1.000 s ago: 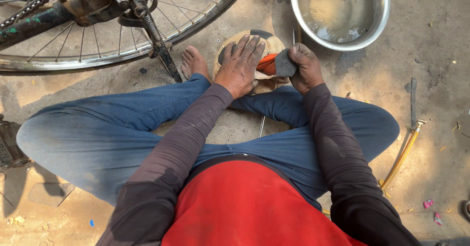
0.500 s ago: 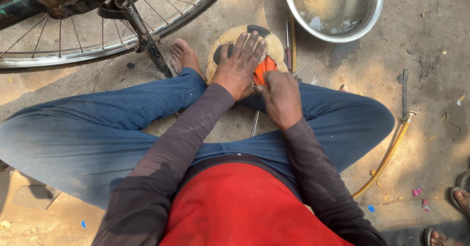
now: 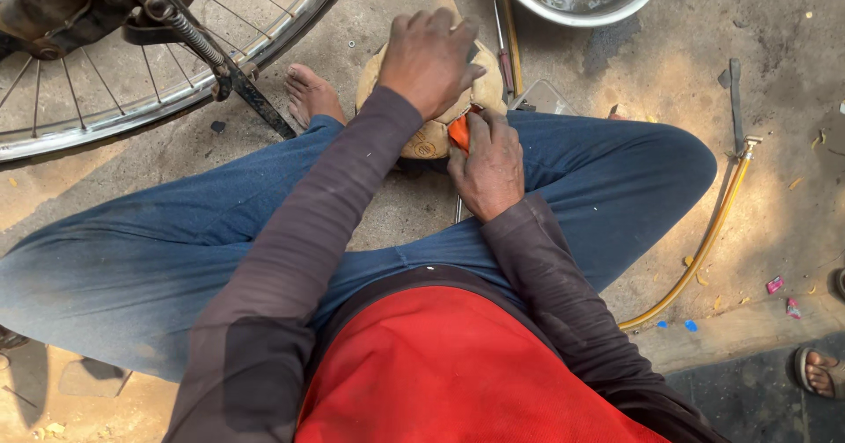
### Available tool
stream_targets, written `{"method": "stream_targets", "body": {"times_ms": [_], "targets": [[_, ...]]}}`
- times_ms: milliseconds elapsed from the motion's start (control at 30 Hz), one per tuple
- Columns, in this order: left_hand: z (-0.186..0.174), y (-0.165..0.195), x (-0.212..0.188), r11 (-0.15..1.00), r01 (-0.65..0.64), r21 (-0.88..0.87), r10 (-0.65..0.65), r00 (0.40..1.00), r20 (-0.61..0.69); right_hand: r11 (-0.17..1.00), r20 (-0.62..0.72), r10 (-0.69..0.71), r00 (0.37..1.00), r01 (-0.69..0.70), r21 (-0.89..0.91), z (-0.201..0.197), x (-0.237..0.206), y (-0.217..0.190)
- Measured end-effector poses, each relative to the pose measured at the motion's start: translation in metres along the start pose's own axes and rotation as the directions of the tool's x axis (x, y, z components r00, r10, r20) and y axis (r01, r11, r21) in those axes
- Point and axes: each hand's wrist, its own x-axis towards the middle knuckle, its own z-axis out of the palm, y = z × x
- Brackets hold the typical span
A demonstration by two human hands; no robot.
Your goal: The person sits on the floor and uses a blade to cut open a worn soccer ball. They then pull out the orange inner bladder from the torn outer shell and inspect it.
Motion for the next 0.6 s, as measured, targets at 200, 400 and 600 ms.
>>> {"method": "stream_targets", "body": {"times_ms": [200, 400, 600], "targets": [[0.013, 0.035, 0.055, 0.996, -0.069, 0.054, 0.057, 0.980, 0.190, 0.998, 0.086, 0.058, 0.995, -0.056, -0.024, 0.002, -0.004, 0.014], [0.001, -0.029, 0.041, 0.990, 0.142, -0.016, -0.143, 0.989, -0.038, 0.981, -0.037, -0.163, 0.986, 0.158, -0.112, 0.020, 0.047, 0.008], [-0.007, -0.089, 0.060, 0.970, -0.007, 0.242, 0.155, 0.785, -0.600, 0.987, 0.090, -0.126, 0.988, 0.134, -0.093, 0.076, 0.137, -0.014]]}}
